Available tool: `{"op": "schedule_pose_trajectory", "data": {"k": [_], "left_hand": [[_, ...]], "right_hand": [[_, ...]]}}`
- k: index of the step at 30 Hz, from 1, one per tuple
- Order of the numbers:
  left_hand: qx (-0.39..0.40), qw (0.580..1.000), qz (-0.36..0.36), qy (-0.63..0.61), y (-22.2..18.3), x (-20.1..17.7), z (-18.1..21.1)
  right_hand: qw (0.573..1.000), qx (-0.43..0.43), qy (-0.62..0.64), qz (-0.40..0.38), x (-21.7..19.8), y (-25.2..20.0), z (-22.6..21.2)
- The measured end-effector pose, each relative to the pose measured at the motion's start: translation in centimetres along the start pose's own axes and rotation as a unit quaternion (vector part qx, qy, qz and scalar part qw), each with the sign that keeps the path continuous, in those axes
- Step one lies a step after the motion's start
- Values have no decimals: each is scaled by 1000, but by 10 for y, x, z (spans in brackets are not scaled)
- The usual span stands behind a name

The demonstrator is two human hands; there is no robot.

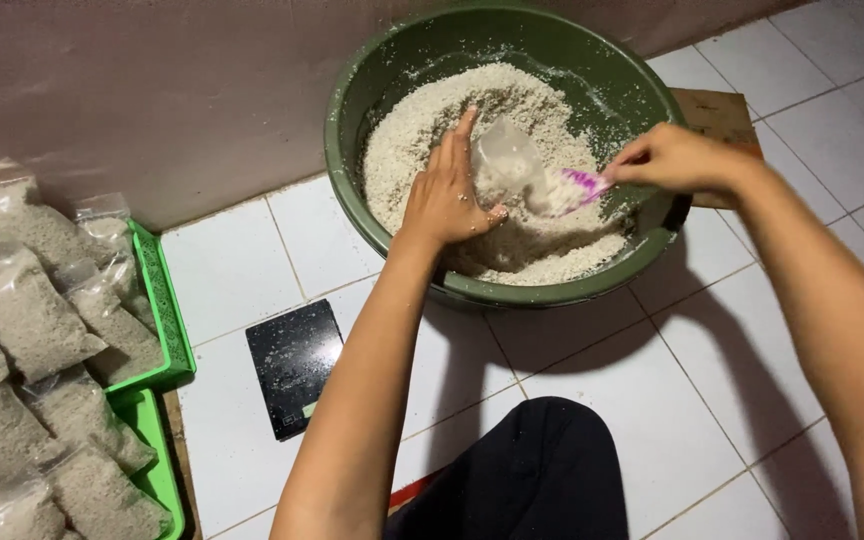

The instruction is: Packaging a white powdery substance into small plastic bags, weighing them on a digital scale, and organizing them in trays.

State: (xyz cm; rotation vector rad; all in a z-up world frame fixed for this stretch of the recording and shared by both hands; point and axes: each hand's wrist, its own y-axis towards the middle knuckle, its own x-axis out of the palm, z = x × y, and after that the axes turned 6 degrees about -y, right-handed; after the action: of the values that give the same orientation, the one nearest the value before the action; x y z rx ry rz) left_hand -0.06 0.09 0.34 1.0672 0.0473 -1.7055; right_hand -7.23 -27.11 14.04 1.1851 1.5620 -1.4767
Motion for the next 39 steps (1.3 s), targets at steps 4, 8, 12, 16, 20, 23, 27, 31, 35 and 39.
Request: {"op": "schedule_pose_trajectory", "data": {"k": [4,8,12,16,20,23,27,31,35,39], "left_hand": [[-4,1000,-4,12,1,2,-1],[-8,1000,-6,9,1,5,-4],[-16,1000,-10,9,3,3,-1],[16,1000,22,-6,3,8,-6],[-2,998,54,-44,1,-1,-1],[-24,997,49,-46,-1,-1,0],[-25,999,23,-11,4,4,-4],[-19,999,26,-13,0,-9,6],[-19,999,30,-27,4,1,0],[-19,998,54,-38,5,7,-8]], "right_hand": [[997,24,59,46,-36,-16,6],[993,-25,24,113,-64,-22,-3],[994,-64,-25,82,-79,-15,-48],[981,-86,-173,29,-63,6,-105],[957,-149,-230,91,-46,2,-141],[948,-167,-239,129,-40,-3,-147],[907,-169,-341,178,-43,-23,-150],[835,-202,-453,239,-35,-43,-156],[796,-225,-480,292,-40,-47,-149],[816,-163,-479,281,-48,-57,-139]]}}
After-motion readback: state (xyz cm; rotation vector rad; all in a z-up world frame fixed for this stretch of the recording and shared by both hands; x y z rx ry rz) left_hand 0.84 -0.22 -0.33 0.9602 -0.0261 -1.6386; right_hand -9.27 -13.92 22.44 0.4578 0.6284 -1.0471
